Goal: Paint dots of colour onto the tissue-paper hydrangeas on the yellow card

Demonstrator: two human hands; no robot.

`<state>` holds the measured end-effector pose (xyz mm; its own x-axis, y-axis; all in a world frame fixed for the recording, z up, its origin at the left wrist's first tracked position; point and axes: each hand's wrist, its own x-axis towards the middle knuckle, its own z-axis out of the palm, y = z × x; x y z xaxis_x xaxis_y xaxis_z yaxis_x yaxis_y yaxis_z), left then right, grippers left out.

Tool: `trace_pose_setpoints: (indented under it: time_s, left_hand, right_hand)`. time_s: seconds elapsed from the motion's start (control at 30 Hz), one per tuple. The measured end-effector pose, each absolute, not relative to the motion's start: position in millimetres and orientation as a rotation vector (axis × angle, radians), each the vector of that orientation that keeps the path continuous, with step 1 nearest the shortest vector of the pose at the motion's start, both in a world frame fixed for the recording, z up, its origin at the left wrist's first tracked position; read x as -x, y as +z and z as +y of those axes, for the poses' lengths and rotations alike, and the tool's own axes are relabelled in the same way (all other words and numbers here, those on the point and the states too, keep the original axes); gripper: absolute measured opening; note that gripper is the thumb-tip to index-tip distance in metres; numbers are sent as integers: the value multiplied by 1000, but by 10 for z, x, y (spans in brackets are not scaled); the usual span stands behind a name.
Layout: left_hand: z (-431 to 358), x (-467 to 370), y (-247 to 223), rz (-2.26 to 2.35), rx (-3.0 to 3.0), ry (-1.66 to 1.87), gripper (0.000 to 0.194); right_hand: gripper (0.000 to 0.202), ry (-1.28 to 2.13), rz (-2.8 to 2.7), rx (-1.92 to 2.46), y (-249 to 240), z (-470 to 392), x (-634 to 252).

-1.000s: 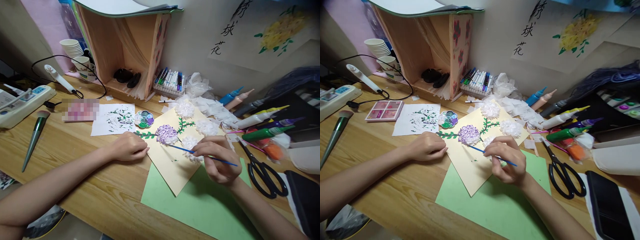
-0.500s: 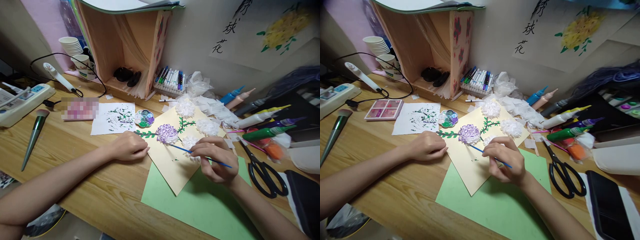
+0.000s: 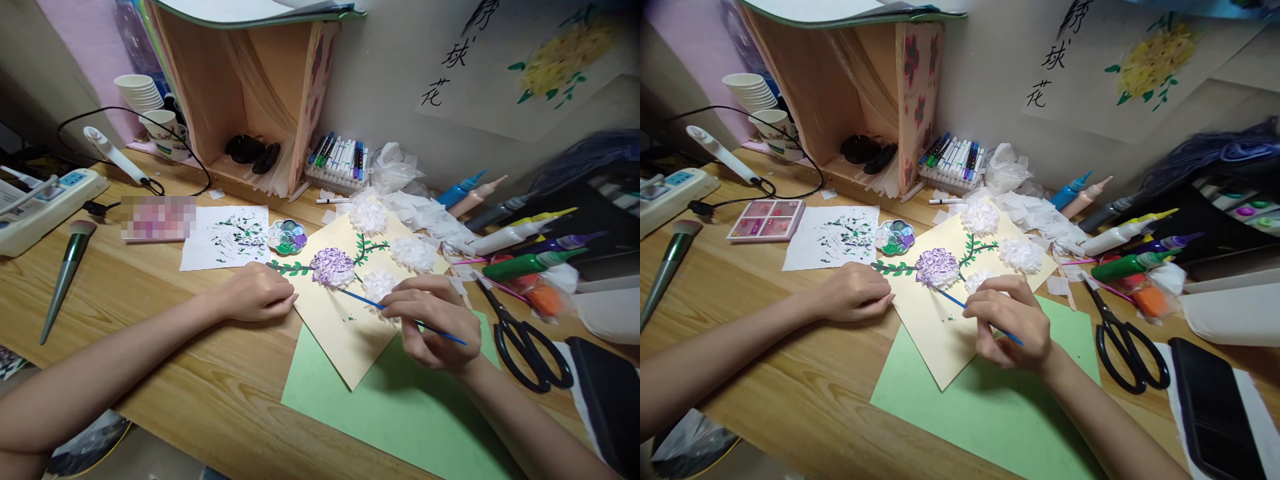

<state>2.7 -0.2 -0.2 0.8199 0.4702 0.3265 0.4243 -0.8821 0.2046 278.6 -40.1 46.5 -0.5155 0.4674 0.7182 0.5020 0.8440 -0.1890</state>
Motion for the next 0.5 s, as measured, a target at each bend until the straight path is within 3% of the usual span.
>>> trace_pose_setpoints:
  time_s: [0.5]
  left_hand:
    - [-7, -33, -3, 704, -2897, 571, 35]
  right_hand:
    - [22, 94, -2043, 811, 361, -294, -2940]
